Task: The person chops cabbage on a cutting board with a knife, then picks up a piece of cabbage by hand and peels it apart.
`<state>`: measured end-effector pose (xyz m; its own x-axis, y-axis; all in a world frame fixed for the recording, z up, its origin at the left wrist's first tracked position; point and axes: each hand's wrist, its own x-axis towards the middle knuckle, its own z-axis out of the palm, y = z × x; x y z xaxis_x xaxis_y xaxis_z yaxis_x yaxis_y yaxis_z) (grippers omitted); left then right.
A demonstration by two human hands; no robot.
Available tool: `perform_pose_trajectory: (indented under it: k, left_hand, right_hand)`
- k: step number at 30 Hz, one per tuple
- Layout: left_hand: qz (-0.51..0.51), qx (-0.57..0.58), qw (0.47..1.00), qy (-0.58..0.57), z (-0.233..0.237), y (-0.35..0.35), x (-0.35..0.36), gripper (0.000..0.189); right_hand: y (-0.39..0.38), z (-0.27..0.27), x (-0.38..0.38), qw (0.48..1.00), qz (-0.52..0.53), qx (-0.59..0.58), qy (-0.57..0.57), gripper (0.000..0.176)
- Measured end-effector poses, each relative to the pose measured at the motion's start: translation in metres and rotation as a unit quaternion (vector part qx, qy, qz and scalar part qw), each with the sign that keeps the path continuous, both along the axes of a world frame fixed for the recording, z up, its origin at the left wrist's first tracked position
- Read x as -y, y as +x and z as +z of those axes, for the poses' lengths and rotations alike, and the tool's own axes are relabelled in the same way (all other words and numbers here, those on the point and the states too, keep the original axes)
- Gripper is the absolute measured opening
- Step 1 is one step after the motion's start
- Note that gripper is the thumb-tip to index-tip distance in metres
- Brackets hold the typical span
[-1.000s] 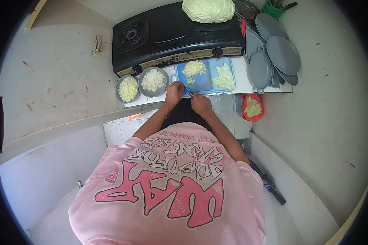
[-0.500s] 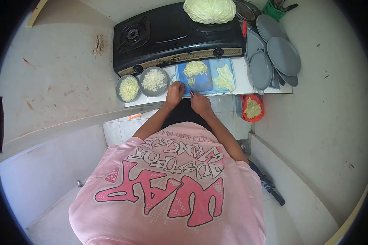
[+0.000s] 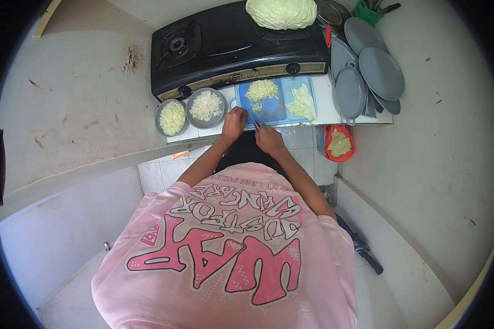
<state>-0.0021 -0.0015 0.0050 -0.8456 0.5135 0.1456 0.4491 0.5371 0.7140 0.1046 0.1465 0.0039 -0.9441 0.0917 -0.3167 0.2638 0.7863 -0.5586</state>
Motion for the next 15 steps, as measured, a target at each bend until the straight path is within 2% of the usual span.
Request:
perform_pose_trajectory:
  k: [15]
  left_hand:
    - [0.022, -0.017, 1.000, -0.002, -0.004, 0.006, -0.001, 0.005]
  right_hand:
    - [0.012, 0.007, -0.007, 0.998, 0.015, 0.008, 0.062, 0.031]
